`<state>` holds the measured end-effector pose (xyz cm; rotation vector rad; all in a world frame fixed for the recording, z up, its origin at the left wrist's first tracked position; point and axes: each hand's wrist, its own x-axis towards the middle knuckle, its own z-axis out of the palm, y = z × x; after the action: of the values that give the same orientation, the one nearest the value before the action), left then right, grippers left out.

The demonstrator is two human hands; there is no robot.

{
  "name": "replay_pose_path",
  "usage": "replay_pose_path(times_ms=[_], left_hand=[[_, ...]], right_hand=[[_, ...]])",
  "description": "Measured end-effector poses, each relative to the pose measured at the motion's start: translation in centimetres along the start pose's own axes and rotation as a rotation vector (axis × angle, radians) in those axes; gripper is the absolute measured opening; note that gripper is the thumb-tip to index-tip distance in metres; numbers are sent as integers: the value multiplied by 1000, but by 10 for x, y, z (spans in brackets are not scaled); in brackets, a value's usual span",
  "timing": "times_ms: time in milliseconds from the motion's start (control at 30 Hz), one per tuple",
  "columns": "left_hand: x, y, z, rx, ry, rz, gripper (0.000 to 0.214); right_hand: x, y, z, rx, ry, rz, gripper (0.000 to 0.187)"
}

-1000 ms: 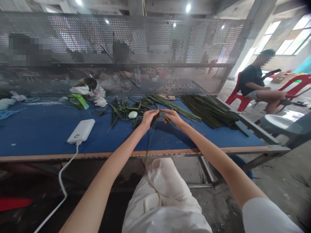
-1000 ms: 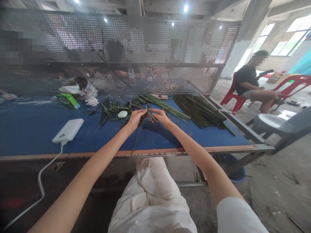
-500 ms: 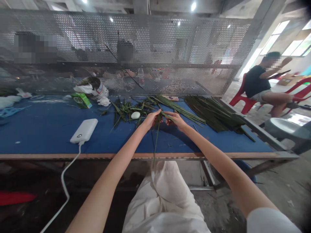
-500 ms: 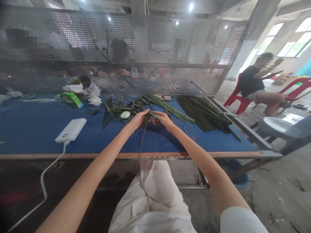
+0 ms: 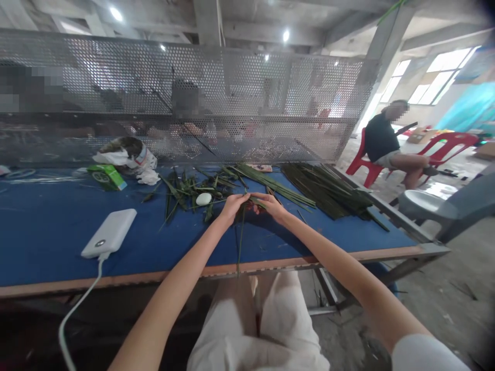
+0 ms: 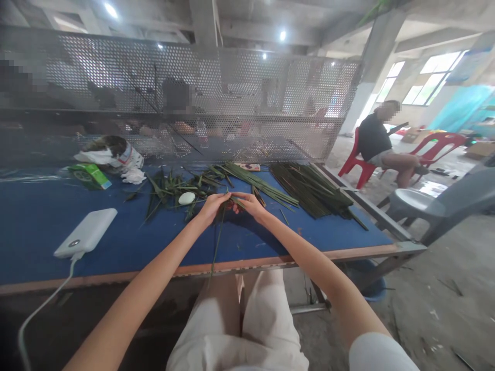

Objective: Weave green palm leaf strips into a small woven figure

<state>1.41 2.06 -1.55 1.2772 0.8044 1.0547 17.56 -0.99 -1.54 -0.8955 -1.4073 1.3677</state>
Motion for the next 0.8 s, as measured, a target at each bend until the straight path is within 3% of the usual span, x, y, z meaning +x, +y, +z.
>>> replay_pose_path(times_ms=[100, 267, 367, 600, 700, 800], left_hand=[[-2, 4, 4, -16, -11, -23, 40], [-5, 16, 6, -107, 74, -58, 34], [-4, 28, 5, -133, 109, -165, 27], [-8, 52, 2, 5, -132, -221, 25], [-14, 52, -2, 56, -245, -211, 29], [-21, 43, -6, 52, -289, -201, 30]], right_hand=[[-3, -1, 1, -2, 5, -18, 53], [-2, -7, 9, -102, -23, -125, 59], [-2, -15, 13, -182, -20, -138, 58], [-23, -34, -2, -287, -182, -149, 50], [-20, -40, -25, -529, -201, -91, 44], [-6, -36, -51, -1044, 72, -80, 35]])
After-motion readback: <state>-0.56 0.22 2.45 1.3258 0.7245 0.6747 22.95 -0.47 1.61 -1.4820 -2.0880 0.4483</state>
